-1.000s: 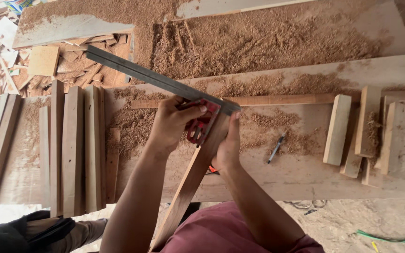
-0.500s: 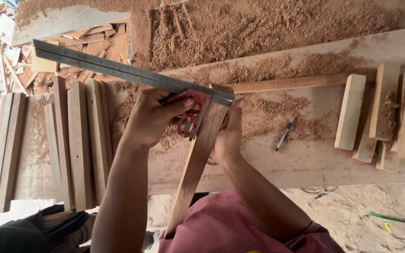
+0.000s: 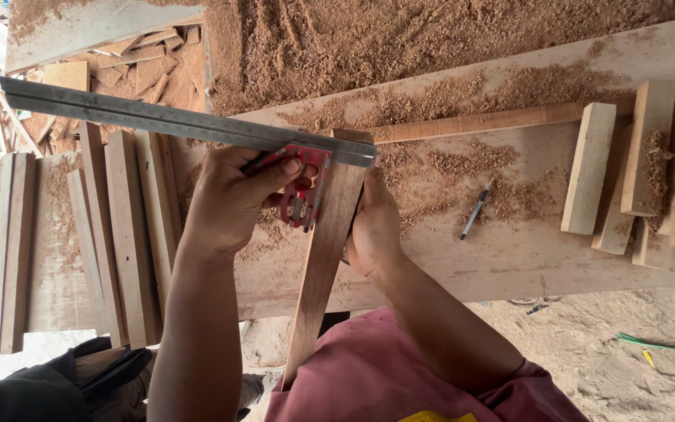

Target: The person measures and marks wooden planks on a workbench using a tape measure, a combination square, and a marker. They repeatedly position the tools, draw lines, and reposition the planks to prepare them for cutting.

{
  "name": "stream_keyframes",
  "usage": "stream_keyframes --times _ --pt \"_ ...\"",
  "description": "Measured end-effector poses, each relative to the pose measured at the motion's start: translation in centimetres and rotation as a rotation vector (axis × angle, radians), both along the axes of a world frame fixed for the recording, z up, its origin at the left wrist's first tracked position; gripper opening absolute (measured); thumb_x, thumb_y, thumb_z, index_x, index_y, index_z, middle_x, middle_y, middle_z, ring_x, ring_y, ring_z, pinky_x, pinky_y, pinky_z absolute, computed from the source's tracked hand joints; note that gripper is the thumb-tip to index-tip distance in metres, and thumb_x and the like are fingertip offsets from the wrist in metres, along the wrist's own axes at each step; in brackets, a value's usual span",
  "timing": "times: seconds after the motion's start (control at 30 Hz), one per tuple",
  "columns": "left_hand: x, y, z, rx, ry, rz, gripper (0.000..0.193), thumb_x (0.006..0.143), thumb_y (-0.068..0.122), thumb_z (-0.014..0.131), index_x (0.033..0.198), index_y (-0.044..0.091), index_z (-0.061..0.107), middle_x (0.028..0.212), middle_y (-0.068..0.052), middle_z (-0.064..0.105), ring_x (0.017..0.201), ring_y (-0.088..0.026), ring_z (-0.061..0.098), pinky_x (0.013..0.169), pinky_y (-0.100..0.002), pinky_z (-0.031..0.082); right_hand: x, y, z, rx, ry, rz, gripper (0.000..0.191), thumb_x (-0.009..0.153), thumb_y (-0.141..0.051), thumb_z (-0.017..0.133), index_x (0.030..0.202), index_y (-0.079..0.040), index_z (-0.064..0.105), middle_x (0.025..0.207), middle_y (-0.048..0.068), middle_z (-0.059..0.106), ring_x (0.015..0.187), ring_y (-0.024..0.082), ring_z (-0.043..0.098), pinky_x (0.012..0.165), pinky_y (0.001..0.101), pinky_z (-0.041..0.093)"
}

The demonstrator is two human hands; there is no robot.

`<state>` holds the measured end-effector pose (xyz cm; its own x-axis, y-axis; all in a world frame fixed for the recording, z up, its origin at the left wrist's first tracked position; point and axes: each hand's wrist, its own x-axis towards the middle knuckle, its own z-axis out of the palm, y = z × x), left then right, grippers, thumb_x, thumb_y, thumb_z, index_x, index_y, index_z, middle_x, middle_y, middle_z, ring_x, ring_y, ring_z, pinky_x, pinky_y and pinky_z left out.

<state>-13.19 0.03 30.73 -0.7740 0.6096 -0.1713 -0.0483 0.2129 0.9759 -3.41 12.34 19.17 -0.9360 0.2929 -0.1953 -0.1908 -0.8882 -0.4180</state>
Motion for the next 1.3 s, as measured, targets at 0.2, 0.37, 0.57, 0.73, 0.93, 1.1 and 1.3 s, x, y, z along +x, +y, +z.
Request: stream_keyframes --times 0.2,0.37,0.57,0.73,0.93,1.1,1.3 --pt "0.1 -0.2 -0.1 -0.004 -0.014 0.039 0.017 0.097 0.012 0.071 0.112 0.005 0.075 0.094 -0.005 0.078 0.079 -0.011 0.074 0.062 -0.024 0.06 0.0 0.1 -0.2 0.067 0.035 0.039 0.066 0.108 -0.053 0.034 0.142 0.001 0.048 0.133 0.021 0.062 0.119 0.032 0.063 0.102 0.0507 0.055" --pt "0.2 -0.4 0.1 0.006 -0.033 0.032 0.019 0.097 0.012 0.07 0.113 0.003 0.075 0.094 -0.008 0.079 0.078 -0.012 0.075 0.059 -0.024 0.059 0.0 0.0 -0.4 0.035 0.006 0.037 0.066 0.107 -0.052 0.034 0.146 0.0 0.045 0.136 0.02 0.06 0.123 0.03 0.062 0.105 0.0496 0.054" --pt "0.3 -0.4 -0.1 0.055 -0.039 0.01 0.02 0.097 0.012 0.07 0.114 0.002 0.075 0.095 -0.008 0.079 0.08 -0.013 0.076 0.063 -0.025 0.062 0.1 -0.1 -0.1 0.041 0.0 0.043 0.065 0.105 -0.053 0.033 0.146 -0.004 0.043 0.137 0.018 0.059 0.123 0.03 0.062 0.102 0.0506 0.056" --pt "0.3 -0.5 -0.3 0.064 -0.002 0.002 0.019 0.098 0.011 0.07 0.114 0.002 0.076 0.094 -0.009 0.078 0.075 -0.013 0.074 0.056 -0.024 0.057 0.0 -0.1 0.2 0.038 -0.013 0.045 0.066 0.106 -0.055 0.034 0.146 -0.003 0.044 0.136 0.019 0.059 0.119 0.03 0.064 0.098 0.0505 0.058" --pt "0.3 -0.4 -0.4 0.066 -0.015 0.02 0.018 0.097 0.011 0.07 0.113 0.003 0.075 0.094 -0.008 0.079 0.077 -0.012 0.076 0.059 -0.022 0.06 0.1 0.0 0.3 0.049 0.006 0.046 0.068 0.106 -0.055 0.032 0.147 -0.001 0.043 0.136 0.021 0.059 0.118 0.03 0.065 0.097 0.05 0.059" --pt "0.2 -0.4 -0.7 0.048 -0.015 0.033 0.019 0.097 0.011 0.07 0.114 0.005 0.075 0.096 -0.007 0.079 0.08 -0.01 0.075 0.06 -0.021 0.059 0.0 0.0 0.4 0.106 0.019 0.036 0.069 0.106 -0.056 0.03 0.147 -0.003 0.042 0.133 0.022 0.059 0.117 0.03 0.066 0.095 0.0502 0.059" --pt "-0.1 -0.1 -1.1 0.019 -0.018 0.031 0.017 0.098 0.011 0.07 0.113 0.005 0.075 0.094 -0.007 0.079 0.08 -0.011 0.076 0.058 -0.021 0.058 -0.1 0.1 0.2 0.075 -0.023 0.014 0.066 0.107 -0.055 0.031 0.147 -0.003 0.042 0.133 0.02 0.059 0.117 0.028 0.065 0.096 0.0474 0.059"
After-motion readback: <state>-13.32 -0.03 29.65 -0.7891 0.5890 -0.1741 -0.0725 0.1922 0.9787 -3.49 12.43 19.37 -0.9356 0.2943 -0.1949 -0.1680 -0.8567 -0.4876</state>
